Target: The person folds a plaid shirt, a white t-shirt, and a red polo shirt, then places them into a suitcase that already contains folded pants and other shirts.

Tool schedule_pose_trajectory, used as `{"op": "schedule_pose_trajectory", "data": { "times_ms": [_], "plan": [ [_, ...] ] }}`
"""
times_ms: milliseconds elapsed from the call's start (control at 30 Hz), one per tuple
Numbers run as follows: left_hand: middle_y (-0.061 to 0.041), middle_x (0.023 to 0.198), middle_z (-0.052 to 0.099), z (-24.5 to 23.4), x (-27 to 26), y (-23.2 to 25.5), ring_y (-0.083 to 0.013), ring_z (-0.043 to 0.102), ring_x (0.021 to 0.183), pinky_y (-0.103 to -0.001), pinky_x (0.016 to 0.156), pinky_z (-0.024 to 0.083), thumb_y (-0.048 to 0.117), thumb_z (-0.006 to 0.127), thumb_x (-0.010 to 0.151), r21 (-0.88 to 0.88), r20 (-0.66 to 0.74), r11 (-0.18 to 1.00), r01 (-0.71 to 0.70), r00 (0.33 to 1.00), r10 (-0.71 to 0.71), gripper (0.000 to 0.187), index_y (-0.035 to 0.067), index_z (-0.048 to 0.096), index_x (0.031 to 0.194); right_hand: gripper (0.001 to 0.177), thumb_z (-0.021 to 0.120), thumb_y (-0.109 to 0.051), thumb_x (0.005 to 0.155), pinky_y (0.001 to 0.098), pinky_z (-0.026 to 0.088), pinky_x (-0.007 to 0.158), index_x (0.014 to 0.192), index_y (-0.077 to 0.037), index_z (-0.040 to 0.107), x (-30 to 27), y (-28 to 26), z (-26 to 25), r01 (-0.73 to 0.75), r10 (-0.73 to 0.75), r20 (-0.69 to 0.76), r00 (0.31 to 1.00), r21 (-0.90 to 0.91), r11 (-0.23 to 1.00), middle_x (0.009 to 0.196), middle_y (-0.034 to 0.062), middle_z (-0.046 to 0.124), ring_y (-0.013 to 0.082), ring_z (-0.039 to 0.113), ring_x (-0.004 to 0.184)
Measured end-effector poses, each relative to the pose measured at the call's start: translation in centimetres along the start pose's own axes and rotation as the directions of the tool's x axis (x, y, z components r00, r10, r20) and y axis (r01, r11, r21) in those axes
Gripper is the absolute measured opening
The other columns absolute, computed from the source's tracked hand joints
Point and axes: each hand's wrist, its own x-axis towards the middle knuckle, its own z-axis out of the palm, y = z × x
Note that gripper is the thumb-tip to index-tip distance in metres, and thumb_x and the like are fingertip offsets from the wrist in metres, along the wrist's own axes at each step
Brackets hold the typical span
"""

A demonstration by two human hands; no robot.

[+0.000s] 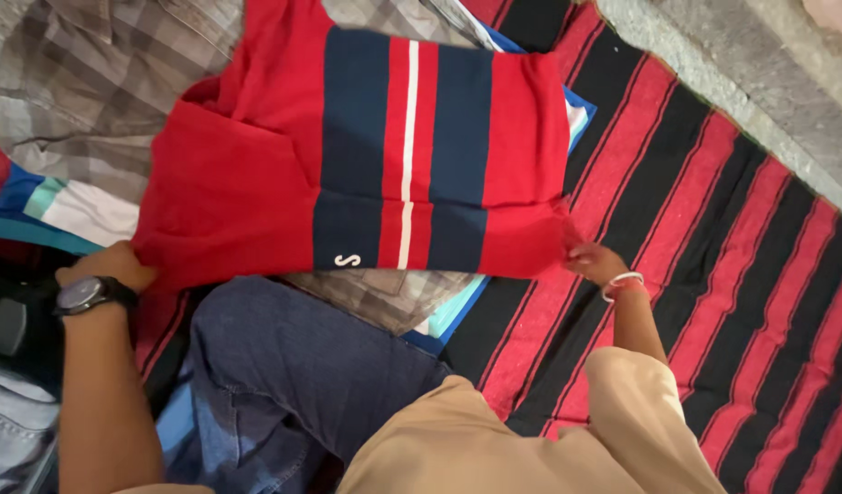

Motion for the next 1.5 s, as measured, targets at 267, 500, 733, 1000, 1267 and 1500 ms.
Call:
{"op": "schedule_pose_trajectory", "data": {
  "times_ms": [267, 500, 733, 1000, 1267, 1500],
  "plan": [
    [-0.021, 0.121, 0.067, -5.5, -1.8, 6.1, -0.0419, 0.06, 0.121, -0.06, 0.095, 0.046, 0.041, 0.077, 0.08, -0.049, -0.657, 0.984, -0.172, 0.748, 0.099, 0.059, 0.005, 0.063, 0.124, 0.049, 0.074, -0.031, 0.089, 0.0514, 0.049, 0.101, 0.131, -0.007, 0.062, 13.5, -14.4, -3.4, 0.321, -0.539, -0.237, 0.808, -0.59, 0.741, 0.121, 0.0207, 0.069, 0.0434, 0.063, 0.116],
    [-0.023, 0.124, 0.065, -12.1, 3.7, 14.0, -0.0444, 0.058, 0.115, -0.054, 0.098, 0.048, 0.029, 0.075, 0.089, -0.209, -0.799, 0.714, -0.668, 0.538, 0.269, 0.049, 0.004, 0.062, 0.129, 0.071, 0.068, -0.017, 0.077, 0.0627, 0.043, 0.102, 0.146, -0.009, 0.053, 22.5, -25.6, -4.6, 0.418, -0.802, -0.243, 0.546, -0.751, 0.511, 0.138, 0.0234, 0.06, 0.0483, 0.048, 0.133],
    [-0.016, 0.121, 0.065, -11.3, 6.2, 16.9, -0.0361, 0.059, 0.116, -0.06, 0.094, 0.039, 0.045, 0.078, 0.075, -0.222, -0.721, 0.836, -0.502, 0.662, 0.205, 0.054, 0.013, 0.069, 0.117, 0.03, 0.065, -0.037, 0.101, 0.0627, 0.041, 0.113, 0.124, -0.019, 0.074, 22.2, -26.0, -8.8, -0.163, -0.47, -0.381, 0.796, -0.884, 0.439, 0.13, 0.0129, 0.072, 0.0357, 0.057, 0.132],
    [-0.019, 0.094, 0.075, -12.0, 10.3, 13.7, -0.0394, 0.071, 0.091, -0.057, 0.091, 0.046, 0.029, 0.057, 0.103, -0.349, -0.695, 0.875, -0.337, 0.719, 0.0, 0.024, 0.012, 0.074, 0.101, 0.055, 0.077, -0.025, 0.088, 0.059, 0.042, 0.108, 0.135, -0.001, 0.059, 21.1, -40.5, 5.6, 0.656, -0.95, -0.181, 0.253, -0.69, 0.306, 0.128, 0.024, 0.061, 0.0455, 0.055, 0.121],
    [-0.029, 0.091, 0.07, -13.0, 11.2, 11.0, -0.0516, 0.066, 0.089, -0.062, 0.081, 0.048, 0.036, 0.048, 0.112, -0.535, -0.662, 0.764, -0.362, 0.741, -0.113, 0.039, 0.0, 0.061, 0.119, 0.058, 0.073, -0.019, 0.084, 0.0505, 0.044, 0.105, 0.139, -0.006, 0.055, 17.6, -60.4, 18.6, 0.788, -0.984, -0.056, 0.171, -0.592, 0.171, 0.141, 0.0186, 0.058, 0.0416, 0.049, 0.132],
    [-0.018, 0.103, 0.073, -14.4, 8.6, 8.7, -0.0425, 0.066, 0.102, -0.054, 0.089, 0.05, 0.044, 0.081, 0.077, -0.333, -0.593, 0.809, -0.486, 0.774, 0.221, 0.051, 0.014, 0.069, 0.116, 0.09, 0.082, -0.044, 0.072, 0.0554, 0.039, 0.103, 0.143, -0.005, 0.044, 21.0, -65.5, 21.6, 0.426, -0.671, -0.096, 0.735, -0.705, 0.567, 0.138, 0.0178, 0.058, 0.0384, 0.056, 0.122]
  ]
}}
